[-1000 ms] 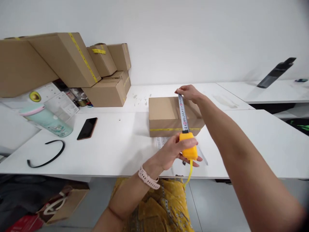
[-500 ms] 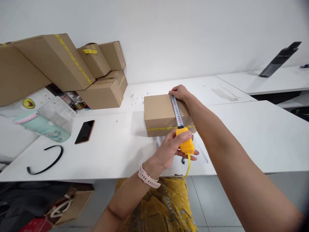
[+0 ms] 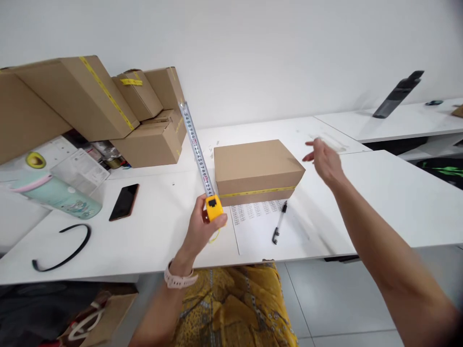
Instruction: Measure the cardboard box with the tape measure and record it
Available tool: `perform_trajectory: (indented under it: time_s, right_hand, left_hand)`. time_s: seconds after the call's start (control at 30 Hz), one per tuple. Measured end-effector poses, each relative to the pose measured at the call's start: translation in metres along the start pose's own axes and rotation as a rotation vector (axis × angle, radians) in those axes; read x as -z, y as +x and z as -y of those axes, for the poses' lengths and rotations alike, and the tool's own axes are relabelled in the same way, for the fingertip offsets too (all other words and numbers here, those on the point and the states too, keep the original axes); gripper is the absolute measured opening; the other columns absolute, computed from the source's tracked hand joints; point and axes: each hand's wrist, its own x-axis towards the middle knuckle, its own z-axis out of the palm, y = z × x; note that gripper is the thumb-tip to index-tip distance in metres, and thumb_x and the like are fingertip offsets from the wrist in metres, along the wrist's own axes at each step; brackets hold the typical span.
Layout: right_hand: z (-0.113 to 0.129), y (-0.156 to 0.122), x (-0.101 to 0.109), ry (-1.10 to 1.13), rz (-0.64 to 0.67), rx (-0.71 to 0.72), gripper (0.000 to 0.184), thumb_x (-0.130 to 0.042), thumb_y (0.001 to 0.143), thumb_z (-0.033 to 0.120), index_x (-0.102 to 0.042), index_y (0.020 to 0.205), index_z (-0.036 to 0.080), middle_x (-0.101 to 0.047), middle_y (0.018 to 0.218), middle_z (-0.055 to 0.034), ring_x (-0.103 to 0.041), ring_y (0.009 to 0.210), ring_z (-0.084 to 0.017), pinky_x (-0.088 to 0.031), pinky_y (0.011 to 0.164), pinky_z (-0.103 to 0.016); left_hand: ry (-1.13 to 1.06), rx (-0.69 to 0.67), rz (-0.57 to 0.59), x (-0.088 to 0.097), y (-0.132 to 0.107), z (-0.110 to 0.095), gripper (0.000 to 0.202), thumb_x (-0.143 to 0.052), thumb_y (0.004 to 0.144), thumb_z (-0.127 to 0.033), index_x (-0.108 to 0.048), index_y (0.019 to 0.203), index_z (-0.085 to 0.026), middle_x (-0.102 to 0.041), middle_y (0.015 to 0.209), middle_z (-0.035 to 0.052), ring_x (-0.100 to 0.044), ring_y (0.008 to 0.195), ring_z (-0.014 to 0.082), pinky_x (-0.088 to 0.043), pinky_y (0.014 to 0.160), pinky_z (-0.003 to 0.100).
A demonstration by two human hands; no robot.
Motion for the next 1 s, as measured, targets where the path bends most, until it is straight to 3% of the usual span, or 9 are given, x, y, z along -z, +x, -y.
perform_trajectory:
  time_s: [0.07,0.17,0.27,0.33,0.43,0.53,0.7,0.83,1.0]
  right_hand:
    - [-0.009,-0.026,-0.003,-0.014,0.089,-0.016,0.068,-0.024,0.099,0.072,-0.06,0.137,0.028,-0.072,0.114,-0.0104,-0.063,0.11,-0.031,-0.046,0.096,-0.043]
    - [0.006,-0.039,-0.009,0.004,0.144,0.087,0.061,-0.04,0.097,0.068,-0.055,0.145,0.033,-0.062,0.138,-0.0074,-0.059,0.12,-0.029,-0.045,0.099,-0.041]
    - [0.036,-0.019,-0.005,-0.019,0.083,0.15,0.058,-0.057,0.092,0.063,-0.06,0.138,0.028,-0.066,0.126,-0.0095,-0.061,0.107,-0.028,-0.047,0.093,-0.04]
    - [0.052,0.002,-0.004,-0.056,0.023,0.15,0.048,-0.061,0.09,0.061,-0.069,0.118,0.022,-0.066,0.115,-0.0115,-0.06,0.102,-0.028,-0.046,0.093,-0.042]
    - [0.064,0.033,-0.013,-0.141,-0.036,0.16,0.039,-0.059,0.093,0.055,-0.068,0.089,0.018,-0.062,0.11,-0.0154,-0.057,0.109,-0.031,-0.041,0.099,-0.044]
    - [0.069,0.056,-0.035,-0.184,-0.012,0.25,0.034,-0.05,0.099,0.044,-0.062,0.079,0.019,-0.061,0.105,-0.0162,-0.054,0.112,-0.032,-0.037,0.102,-0.045]
    - [0.079,0.075,-0.068,-0.348,-0.057,0.295,0.032,-0.037,0.101,0.032,-0.057,0.079,0.02,-0.066,0.095,-0.0163,-0.056,0.103,-0.033,-0.037,0.098,-0.048]
    - [0.078,0.077,-0.077,-0.447,-0.115,0.319,0.037,-0.028,0.103,0.033,-0.057,0.083,0.019,-0.067,0.096,-0.0167,-0.056,0.103,-0.033,-0.037,0.098,-0.051]
    - [0.073,0.079,-0.077,-0.466,-0.129,0.329,0.037,-0.028,0.102,0.033,-0.058,0.084,0.02,-0.068,0.097,-0.016,-0.056,0.104,-0.033,-0.036,0.099,-0.051]
  left_hand:
    - [-0.016,0.019,0.038,0.006,0.016,0.004,0.055,-0.085,0.071,-0.043,-0.052,0.111,-0.026,-0.062,0.098,-0.0008,-0.072,0.086,0.021,-0.061,0.069,0.031]
    - [-0.04,0.003,0.112,0.009,0.04,-0.009,0.056,-0.083,0.069,-0.046,-0.052,0.109,-0.023,-0.062,0.095,-0.0002,-0.073,0.078,0.0209,-0.061,0.063,0.032]
    - [-0.032,-0.098,0.128,0.011,0.061,-0.041,0.055,-0.082,0.07,-0.047,-0.054,0.108,-0.02,-0.063,0.095,0.0014,-0.073,0.074,0.0204,-0.061,0.06,0.03]
    - [-0.02,-0.143,0.131,0.013,0.077,-0.062,0.054,-0.081,0.071,-0.049,-0.055,0.107,-0.019,-0.063,0.092,0.002,-0.073,0.072,0.0201,-0.06,0.059,0.03]
    - [-0.01,-0.138,0.134,0.015,0.099,-0.082,0.056,-0.082,0.069,-0.05,-0.056,0.106,-0.017,-0.062,0.09,0.0022,-0.072,0.068,0.0189,-0.06,0.057,0.031]
    - [0.008,-0.121,0.131,0.013,0.106,-0.09,0.057,-0.082,0.069,-0.051,-0.055,0.105,-0.017,-0.062,0.089,0.0016,-0.07,0.065,0.0175,-0.059,0.056,0.031]
    - [-0.07,-0.255,0.079,-0.011,0.072,-0.074,0.056,-0.085,0.066,-0.043,-0.052,0.106,-0.02,-0.062,0.092,-0.0003,-0.065,0.063,0.0123,-0.058,0.056,0.028]
    - [-0.162,-0.019,0.343,-0.045,0.038,-0.043,0.058,-0.084,0.069,-0.047,-0.051,0.108,-0.019,-0.063,0.1,0.0038,-0.069,0.07,0.0162,-0.058,0.055,0.028]
    - [-0.22,0.165,0.368,-0.074,0.026,-0.014,0.062,-0.088,0.064,-0.049,-0.05,0.101,-0.019,-0.059,0.113,0.0059,-0.068,0.072,0.0136,-0.057,0.055,0.027]
